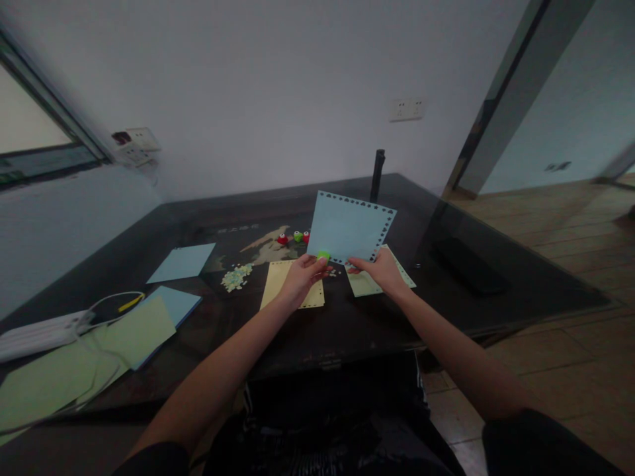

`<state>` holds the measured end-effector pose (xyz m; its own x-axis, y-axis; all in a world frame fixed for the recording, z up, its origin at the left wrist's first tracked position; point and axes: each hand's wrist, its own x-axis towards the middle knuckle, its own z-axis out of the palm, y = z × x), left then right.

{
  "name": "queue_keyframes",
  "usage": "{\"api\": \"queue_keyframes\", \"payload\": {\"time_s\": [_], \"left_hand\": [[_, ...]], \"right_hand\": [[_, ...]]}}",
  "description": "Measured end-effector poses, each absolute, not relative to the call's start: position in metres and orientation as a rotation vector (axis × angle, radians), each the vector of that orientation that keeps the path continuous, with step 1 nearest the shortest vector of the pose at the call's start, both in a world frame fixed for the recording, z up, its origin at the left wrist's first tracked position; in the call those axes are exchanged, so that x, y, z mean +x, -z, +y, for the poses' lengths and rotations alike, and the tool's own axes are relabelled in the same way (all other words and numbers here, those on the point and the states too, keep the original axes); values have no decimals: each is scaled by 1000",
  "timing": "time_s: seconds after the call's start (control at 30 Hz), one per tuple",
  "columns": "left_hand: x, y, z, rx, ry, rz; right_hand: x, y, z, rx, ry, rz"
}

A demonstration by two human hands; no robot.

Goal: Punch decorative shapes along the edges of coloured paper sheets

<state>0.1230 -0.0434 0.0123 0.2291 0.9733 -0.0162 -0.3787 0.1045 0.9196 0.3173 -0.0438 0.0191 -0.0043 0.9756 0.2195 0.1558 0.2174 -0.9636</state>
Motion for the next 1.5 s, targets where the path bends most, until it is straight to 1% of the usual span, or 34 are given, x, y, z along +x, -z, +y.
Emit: {"api": "queue_keyframes", "payload": {"time_s": [0.63,1.5], "left_hand": [[124,-15,-46,1022,-1162,860],[125,-14,-47,1029,-1161,839]], "right_hand": [[318,-17,-43,-1183,-951,-1420],[318,-15,-44,-1186,-940,-1406]]}}
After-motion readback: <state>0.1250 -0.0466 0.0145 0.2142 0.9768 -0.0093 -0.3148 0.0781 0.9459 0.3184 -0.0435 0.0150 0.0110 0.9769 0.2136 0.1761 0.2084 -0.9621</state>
